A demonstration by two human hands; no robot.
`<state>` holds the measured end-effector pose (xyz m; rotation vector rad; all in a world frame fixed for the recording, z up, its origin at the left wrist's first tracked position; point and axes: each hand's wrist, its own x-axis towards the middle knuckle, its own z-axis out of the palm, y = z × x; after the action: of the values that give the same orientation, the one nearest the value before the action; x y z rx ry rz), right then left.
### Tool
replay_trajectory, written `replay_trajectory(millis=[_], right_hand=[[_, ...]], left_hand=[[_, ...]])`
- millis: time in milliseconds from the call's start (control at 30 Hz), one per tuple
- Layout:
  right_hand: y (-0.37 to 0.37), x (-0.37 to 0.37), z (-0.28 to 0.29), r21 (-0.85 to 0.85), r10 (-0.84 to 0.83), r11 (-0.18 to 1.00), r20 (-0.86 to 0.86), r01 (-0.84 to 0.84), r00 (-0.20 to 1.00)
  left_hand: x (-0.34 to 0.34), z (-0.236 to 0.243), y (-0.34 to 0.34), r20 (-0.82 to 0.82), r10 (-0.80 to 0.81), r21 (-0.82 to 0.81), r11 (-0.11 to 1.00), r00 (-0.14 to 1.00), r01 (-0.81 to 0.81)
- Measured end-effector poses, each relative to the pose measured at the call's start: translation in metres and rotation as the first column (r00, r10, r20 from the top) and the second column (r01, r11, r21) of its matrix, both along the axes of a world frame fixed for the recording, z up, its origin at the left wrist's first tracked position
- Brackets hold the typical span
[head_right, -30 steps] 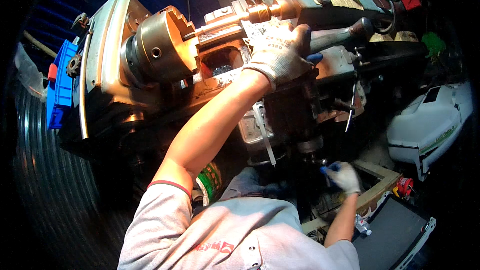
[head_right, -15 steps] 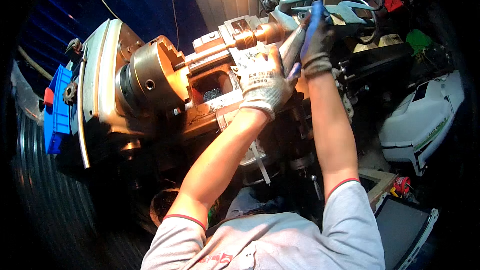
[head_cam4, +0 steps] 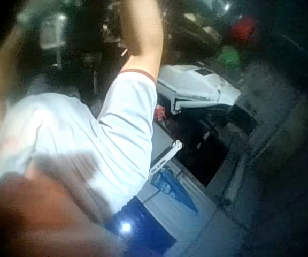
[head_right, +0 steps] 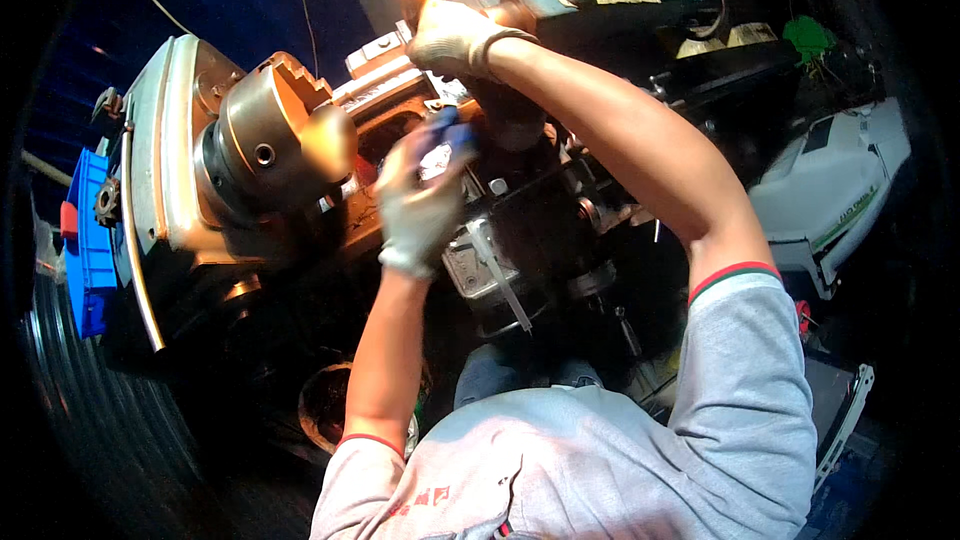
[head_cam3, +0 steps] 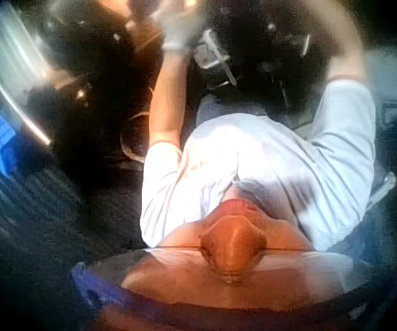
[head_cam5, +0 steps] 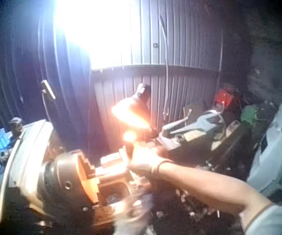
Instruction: The person operates a metal lathe to machine a cylindrical workpiece. They adjust the tool post and cross-slide, use a dial indicator to measure the workpiece, and perform cutting passes while the chuck rotates. The person also uses a bar to manually rotate the chuck and removes the finished part at the end.
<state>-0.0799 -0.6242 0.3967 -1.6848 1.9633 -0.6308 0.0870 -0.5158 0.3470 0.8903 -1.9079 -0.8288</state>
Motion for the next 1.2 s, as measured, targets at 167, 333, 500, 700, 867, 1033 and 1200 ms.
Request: replay_trajectory(millis=[167,333,500,700,867,1033,1200], right_hand=[[0.002,0.000,-0.002,-0.132,0.180,0.965,-0.304,-0.228,0.936],[0.045,0.061,0.002,-0.157,0.530,0.813,-0.198,-0.560,0.825],[0.109,0.060,0.019,0.044,0.655,0.726,-0.351,-0.686,0.670],[0.155,0.061,-0.010,-0.534,0.326,0.713,-0.321,-0.454,0.889],[0.207,0.008,-0.020,-0.571,0.559,0.660,-0.060,-0.487,0.827],[0.230,-0.033,-0.002,-0.542,0.613,0.700,0.120,-0.466,0.781],[0.234,-0.048,-0.011,-0.602,0.578,0.709,0.198,-0.367,0.792]], left_hand=[[0.048,-0.025,-0.021,-0.733,0.134,0.203,0.979,0.667,0.026],[0.056,0.030,-0.040,-0.738,0.055,0.148,0.986,0.673,0.082],[0.035,0.027,0.003,-0.580,0.039,0.124,0.992,0.814,0.040],[0.045,0.035,0.015,-0.756,-0.055,0.242,0.903,0.653,0.356],[0.043,0.010,0.002,-0.637,0.087,0.420,0.872,0.766,0.251],[0.006,-0.014,-0.016,-0.569,0.093,0.471,0.852,0.817,0.231],[-0.018,-0.036,-0.028,-0.395,0.065,0.368,0.925,0.916,0.093]])
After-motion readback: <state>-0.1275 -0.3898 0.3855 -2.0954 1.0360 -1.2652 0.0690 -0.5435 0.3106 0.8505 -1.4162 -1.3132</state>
